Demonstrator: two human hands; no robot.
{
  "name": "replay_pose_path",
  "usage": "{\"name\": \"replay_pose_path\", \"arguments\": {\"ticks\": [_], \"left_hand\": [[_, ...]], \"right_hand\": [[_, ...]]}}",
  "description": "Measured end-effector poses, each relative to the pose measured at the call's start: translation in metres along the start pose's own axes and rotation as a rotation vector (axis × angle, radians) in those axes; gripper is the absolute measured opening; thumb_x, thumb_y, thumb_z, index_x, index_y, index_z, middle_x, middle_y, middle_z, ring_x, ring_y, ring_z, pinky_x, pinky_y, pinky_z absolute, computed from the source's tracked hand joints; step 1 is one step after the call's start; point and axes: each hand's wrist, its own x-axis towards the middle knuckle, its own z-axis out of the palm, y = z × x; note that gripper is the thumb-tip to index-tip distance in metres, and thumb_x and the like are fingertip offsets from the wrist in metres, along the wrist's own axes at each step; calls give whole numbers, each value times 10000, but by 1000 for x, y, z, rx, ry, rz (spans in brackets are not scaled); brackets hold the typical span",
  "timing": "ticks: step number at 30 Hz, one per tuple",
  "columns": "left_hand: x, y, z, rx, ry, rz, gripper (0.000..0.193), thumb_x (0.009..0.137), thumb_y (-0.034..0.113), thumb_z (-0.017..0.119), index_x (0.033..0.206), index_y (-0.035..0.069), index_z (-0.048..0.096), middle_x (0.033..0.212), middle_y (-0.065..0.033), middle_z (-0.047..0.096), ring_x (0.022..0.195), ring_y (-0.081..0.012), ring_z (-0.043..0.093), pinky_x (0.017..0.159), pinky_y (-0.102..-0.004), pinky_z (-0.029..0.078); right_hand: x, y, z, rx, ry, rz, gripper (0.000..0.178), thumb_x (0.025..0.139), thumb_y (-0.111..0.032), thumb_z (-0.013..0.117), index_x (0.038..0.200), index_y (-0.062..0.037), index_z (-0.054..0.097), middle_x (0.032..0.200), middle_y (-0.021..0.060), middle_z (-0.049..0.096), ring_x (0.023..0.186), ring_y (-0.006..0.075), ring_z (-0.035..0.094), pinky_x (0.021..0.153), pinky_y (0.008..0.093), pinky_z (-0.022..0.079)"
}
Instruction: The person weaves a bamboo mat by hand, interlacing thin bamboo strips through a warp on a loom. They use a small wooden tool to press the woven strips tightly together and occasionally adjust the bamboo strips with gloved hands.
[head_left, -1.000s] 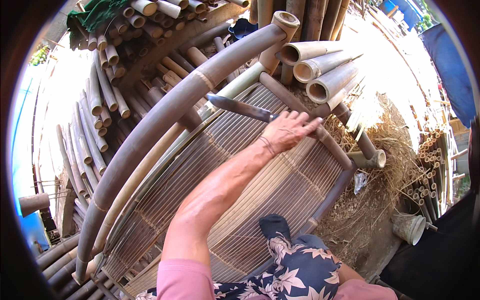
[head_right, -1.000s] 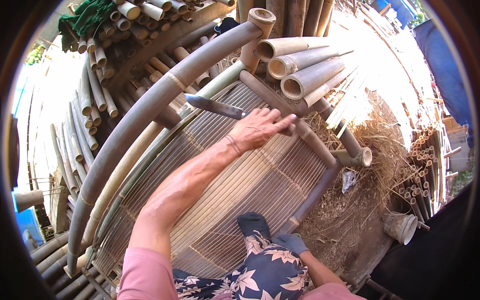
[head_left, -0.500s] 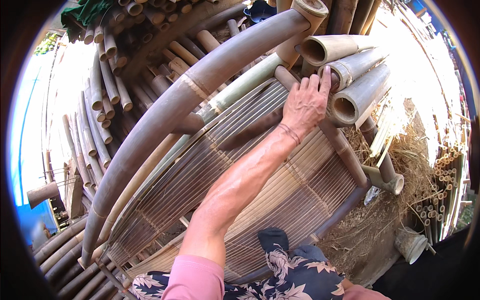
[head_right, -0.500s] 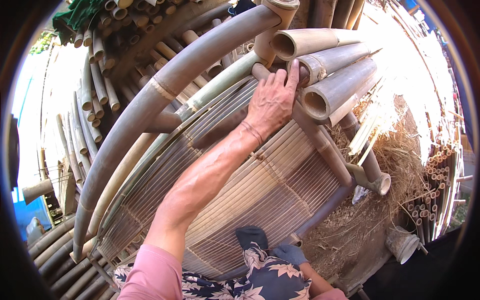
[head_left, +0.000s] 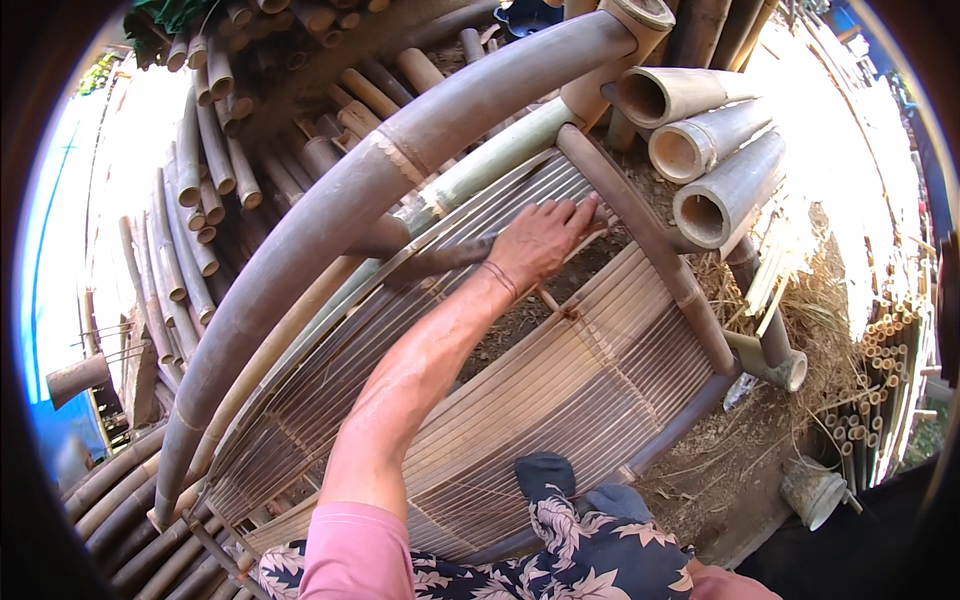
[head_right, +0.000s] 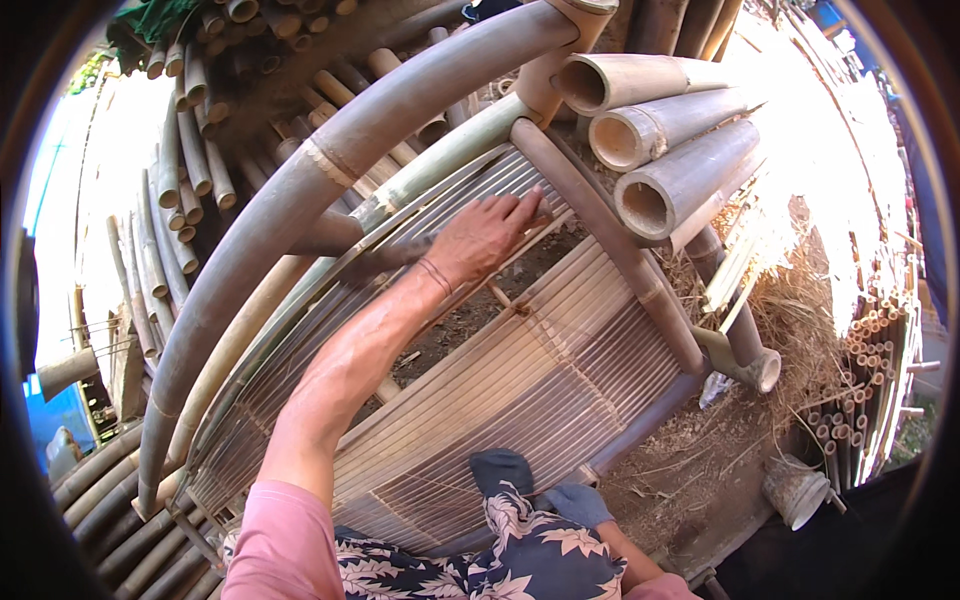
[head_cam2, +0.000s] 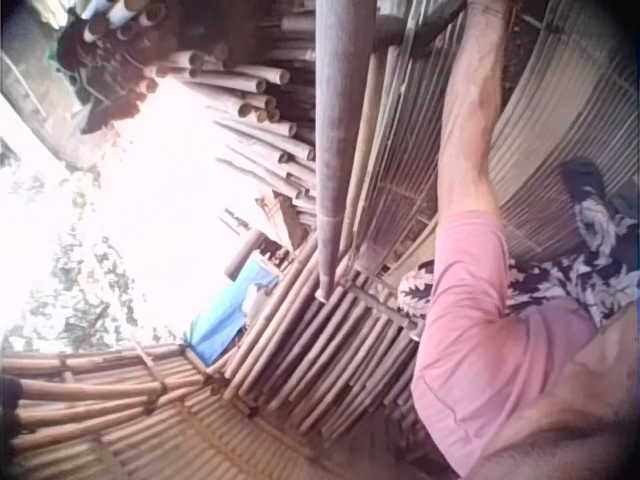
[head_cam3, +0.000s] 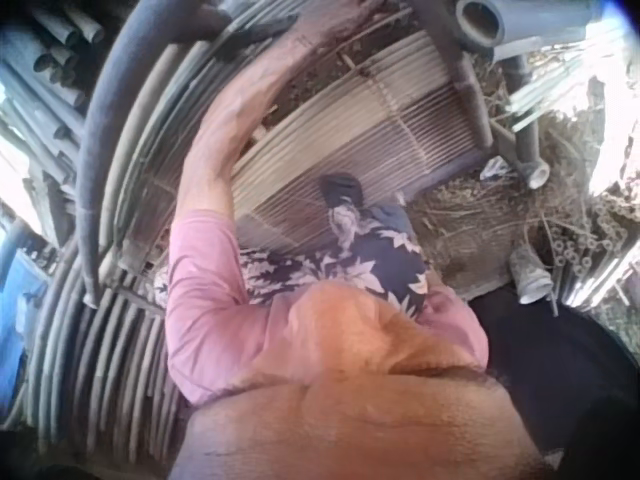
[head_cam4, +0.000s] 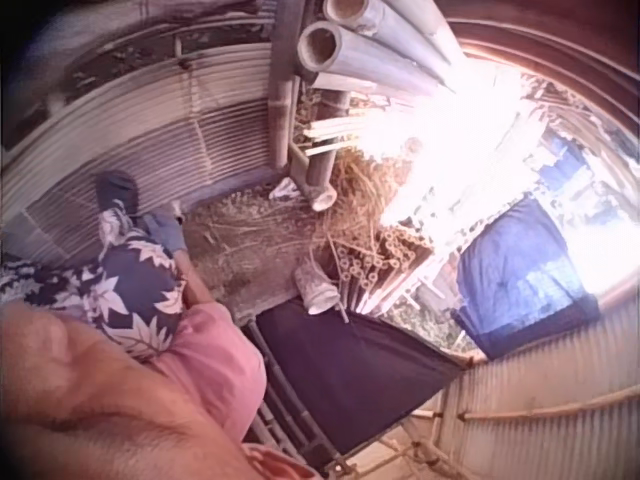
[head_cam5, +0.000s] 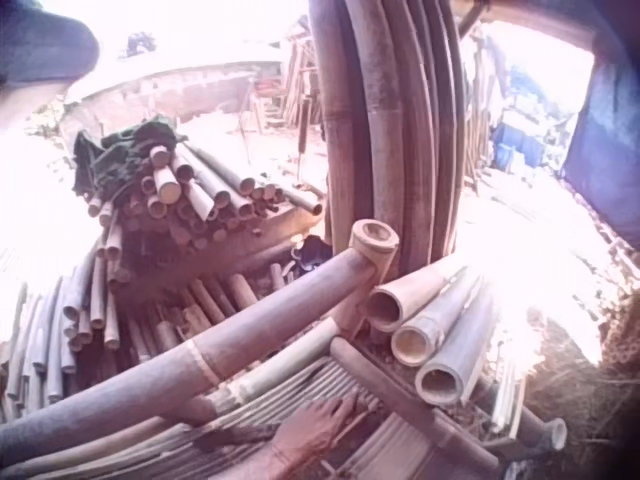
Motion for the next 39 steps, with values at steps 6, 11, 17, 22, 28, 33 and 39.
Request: {"name": "replay_pose_path", "arguments": {"ticks": [6, 11, 17, 22, 28, 33, 39], "left_hand": [[27, -17, 13, 387, 295, -136, 463, 925, 118, 529, 1371, -1, 492, 1252, -147, 530, 1123, -269, 527, 934, -373, 443], [-24, 91, -22, -471, -60, -33, 527, 948, 383, 621, 1258, -42, 584, 1197, -254, 611, 1133, -403, 582, 953, -489, 487], [-201, 194, -81, -733, -525, -130, 574, 955, 531, 572, 1105, -17, 655, 1055, -208, 652, 1015, -358, 658, 891, -464, 539], [-330, 166, -109, -358, 29, -642, 340, 1066, 320, 432, 918, 80, 622, 858, -87, 535, 652, -216, 579, 515, -329, 507], [-487, 100, -115, -293, 86, -1270, 417, 1044, 265, 424, 941, -48, 680, 1016, -254, 625, 979, -414, 595, 845, -510, 486], [-513, 81, -84, -208, -138, -1244, 334, 959, 232, 517, 1043, -27, 710, 1091, -257, 677, 1051, -413, 630, 927, -511, 492], [-500, 29, -37, -566, -373, -1192, 369, 861, 180, 512, 1055, -61, 712, 1174, -292, 661, 1140, -433, 627, 993, -466, 491]], "right_hand": [[-31, -49, -22, -98, 84, 45, 482, 974, -469, 492, 1189, -91, 699, 1195, 186, 684, 1141, 387, 621, 976, 427, 486], [-81, -103, -60, 55, 224, -50, 370, 957, -362, 618, 1076, -26, 716, 917, 153, 719, 820, 256, 716, 742, 352, 560], [-179, -141, -117, 264, 771, -551, 107, 912, -69, 609, 856, 3, 666, 736, 67, 640, 570, 151, 633, 517, 293, 503], [-187, -186, -146, -4, 1294, -739, 221, 1013, -207, 614, 1077, -13, 699, 978, 35, 654, 865, 100, 607, 746, 285, 541], [-60, -283, -68, -570, 1196, -1181, 63, 907, -125, 709, 968, -117, 720, 861, 75, 703, 757, 203, 675, 666, 357, 542], [59, -351, 96, -1309, 993, -1148, 81, 740, -119, 657, 662, -138, 647, 677, 71, 645, 672, 263, 657, 598, 426, 487], [169, -382, 200, -1170, 277, -681, 228, 804, -159, 590, 898, -49, 766, 974, 211, 734, 891, 372, 723, 748, 457, 565]]}}
